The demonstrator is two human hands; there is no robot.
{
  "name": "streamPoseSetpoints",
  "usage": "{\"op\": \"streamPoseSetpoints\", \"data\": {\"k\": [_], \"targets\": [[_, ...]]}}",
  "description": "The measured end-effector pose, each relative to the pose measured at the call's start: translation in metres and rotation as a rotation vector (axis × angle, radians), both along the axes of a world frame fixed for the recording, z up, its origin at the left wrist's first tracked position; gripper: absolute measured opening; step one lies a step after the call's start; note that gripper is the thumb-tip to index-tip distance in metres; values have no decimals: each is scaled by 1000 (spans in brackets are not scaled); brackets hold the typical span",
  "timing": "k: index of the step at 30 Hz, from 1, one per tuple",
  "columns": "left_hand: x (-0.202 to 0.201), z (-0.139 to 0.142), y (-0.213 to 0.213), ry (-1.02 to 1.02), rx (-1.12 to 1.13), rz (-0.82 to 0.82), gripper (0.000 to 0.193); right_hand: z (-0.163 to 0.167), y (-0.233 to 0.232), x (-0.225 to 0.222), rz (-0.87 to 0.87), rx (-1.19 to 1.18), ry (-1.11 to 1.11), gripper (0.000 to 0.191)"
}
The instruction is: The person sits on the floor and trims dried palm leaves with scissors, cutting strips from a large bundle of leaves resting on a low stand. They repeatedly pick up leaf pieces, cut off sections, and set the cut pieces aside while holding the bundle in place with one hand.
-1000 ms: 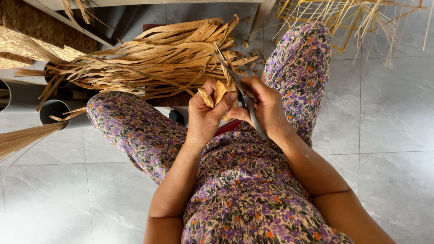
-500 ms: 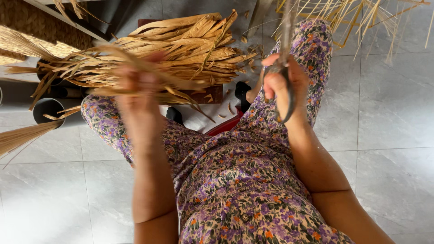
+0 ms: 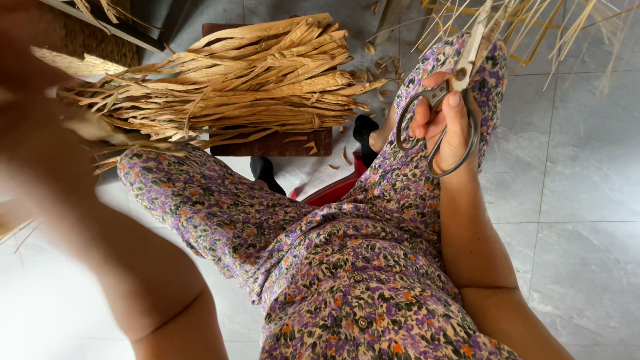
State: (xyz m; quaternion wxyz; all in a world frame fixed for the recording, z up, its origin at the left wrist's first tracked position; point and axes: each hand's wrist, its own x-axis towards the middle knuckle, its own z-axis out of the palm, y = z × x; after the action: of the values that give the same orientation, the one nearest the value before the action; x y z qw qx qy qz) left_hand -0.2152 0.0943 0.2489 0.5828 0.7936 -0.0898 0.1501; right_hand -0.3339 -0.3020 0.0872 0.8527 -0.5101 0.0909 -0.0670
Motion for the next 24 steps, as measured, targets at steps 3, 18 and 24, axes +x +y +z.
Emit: {"op": "streamPoseSetpoints", "data": {"k": [3, 18, 24], "targets": [[40, -90, -34, 89, 241, -181, 9, -4, 2, -3, 23, -60, -38, 55], [76, -263, -139, 287, 692, -73, 28, -7, 21, -8, 158, -48, -32, 78], [43, -204, -128, 450, 77, -174, 19, -10, 21, -9, 161, -11, 41, 85]]}}
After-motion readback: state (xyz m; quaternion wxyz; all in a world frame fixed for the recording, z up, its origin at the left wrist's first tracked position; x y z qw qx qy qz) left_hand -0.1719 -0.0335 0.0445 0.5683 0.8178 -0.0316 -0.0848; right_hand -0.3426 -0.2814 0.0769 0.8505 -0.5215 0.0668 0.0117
